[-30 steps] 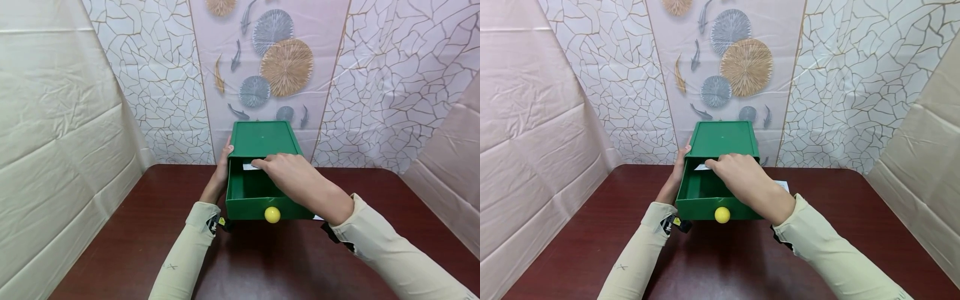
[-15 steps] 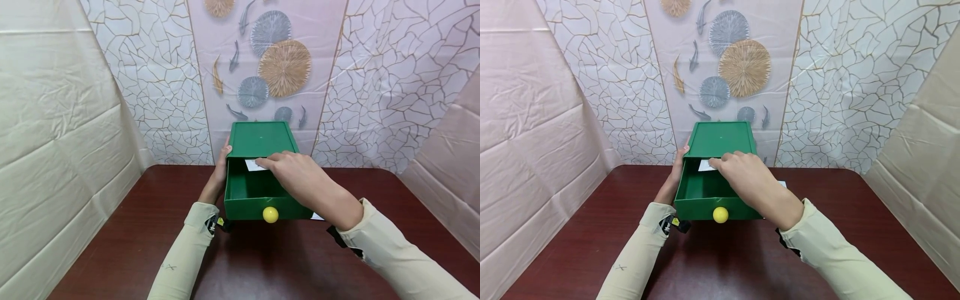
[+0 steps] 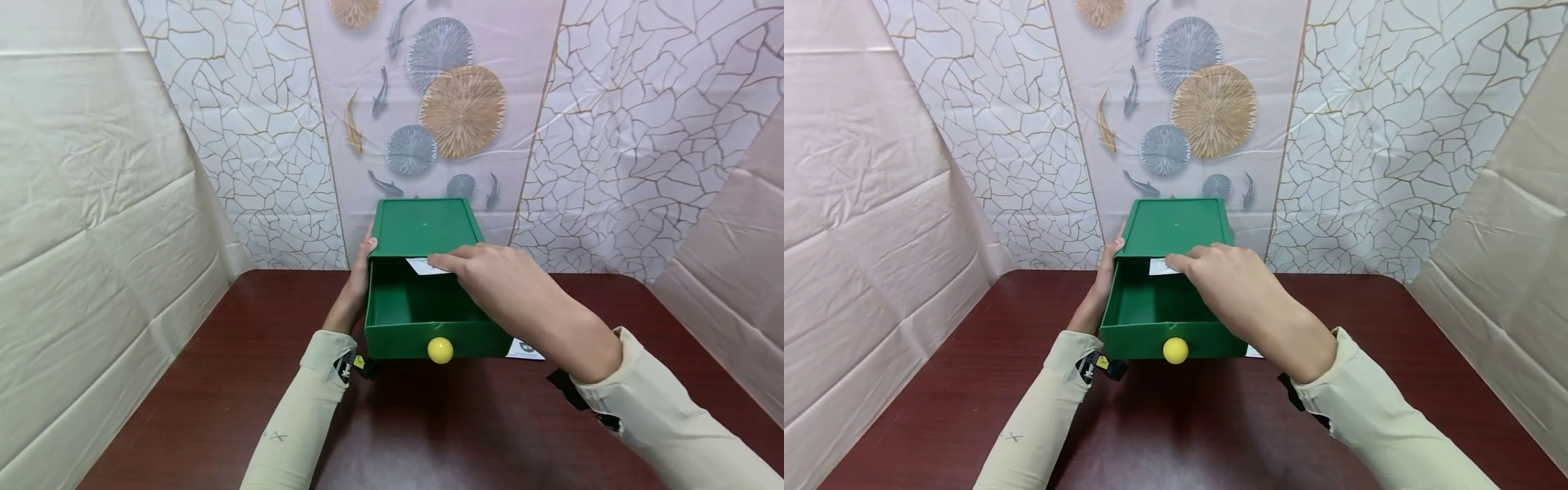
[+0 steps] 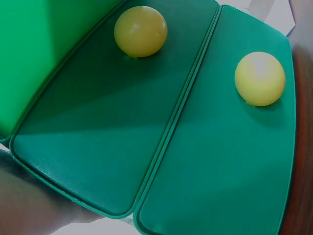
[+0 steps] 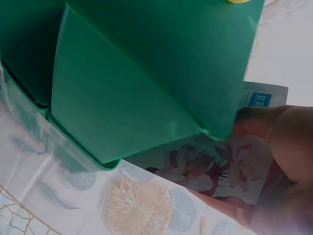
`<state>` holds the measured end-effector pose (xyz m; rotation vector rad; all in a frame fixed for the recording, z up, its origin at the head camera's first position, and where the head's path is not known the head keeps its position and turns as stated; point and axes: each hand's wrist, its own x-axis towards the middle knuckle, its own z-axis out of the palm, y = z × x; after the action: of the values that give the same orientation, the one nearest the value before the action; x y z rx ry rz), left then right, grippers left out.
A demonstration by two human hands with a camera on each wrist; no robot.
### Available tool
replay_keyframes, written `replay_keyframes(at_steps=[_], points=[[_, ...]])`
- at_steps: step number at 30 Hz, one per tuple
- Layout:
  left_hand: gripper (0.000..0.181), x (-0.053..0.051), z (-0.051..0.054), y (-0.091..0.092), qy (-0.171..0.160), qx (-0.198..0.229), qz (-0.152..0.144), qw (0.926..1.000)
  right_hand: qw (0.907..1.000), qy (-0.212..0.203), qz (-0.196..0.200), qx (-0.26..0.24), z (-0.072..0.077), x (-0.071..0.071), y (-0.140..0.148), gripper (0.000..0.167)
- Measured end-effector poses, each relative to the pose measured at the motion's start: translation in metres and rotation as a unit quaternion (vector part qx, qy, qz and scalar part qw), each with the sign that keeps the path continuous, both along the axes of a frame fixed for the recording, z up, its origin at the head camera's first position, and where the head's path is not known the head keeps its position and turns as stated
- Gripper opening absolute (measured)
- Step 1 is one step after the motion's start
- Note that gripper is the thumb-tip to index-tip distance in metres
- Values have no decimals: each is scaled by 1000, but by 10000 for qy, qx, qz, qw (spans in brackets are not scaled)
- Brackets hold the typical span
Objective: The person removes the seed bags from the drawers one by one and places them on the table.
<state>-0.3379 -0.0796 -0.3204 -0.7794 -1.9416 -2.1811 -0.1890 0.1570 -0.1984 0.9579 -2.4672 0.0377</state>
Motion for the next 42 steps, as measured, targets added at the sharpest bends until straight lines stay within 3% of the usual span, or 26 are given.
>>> replay_keyframes(at_steps=[9, 17, 24, 33, 42], points=[[75, 2, 0, 0, 60, -36, -73, 9999, 9993, 213, 204, -210, 2, 16, 12, 49], [74, 4, 2, -1, -269, -33, 0, 9996, 9977, 262, 395, -492, 1, 31, 22, 49], [72, 3, 1, -2, -242, -54, -162, 9996, 9940, 780, 452, -623, 0, 39, 29, 46], [71, 2, 4, 6, -120, -116, -192, 9997, 9795, 1564, 717, -1050, 3, 45, 42, 49], [72, 3, 2, 2, -43, -160, -131, 9998, 9755, 1612, 795, -1270, -7, 43, 49, 50]])
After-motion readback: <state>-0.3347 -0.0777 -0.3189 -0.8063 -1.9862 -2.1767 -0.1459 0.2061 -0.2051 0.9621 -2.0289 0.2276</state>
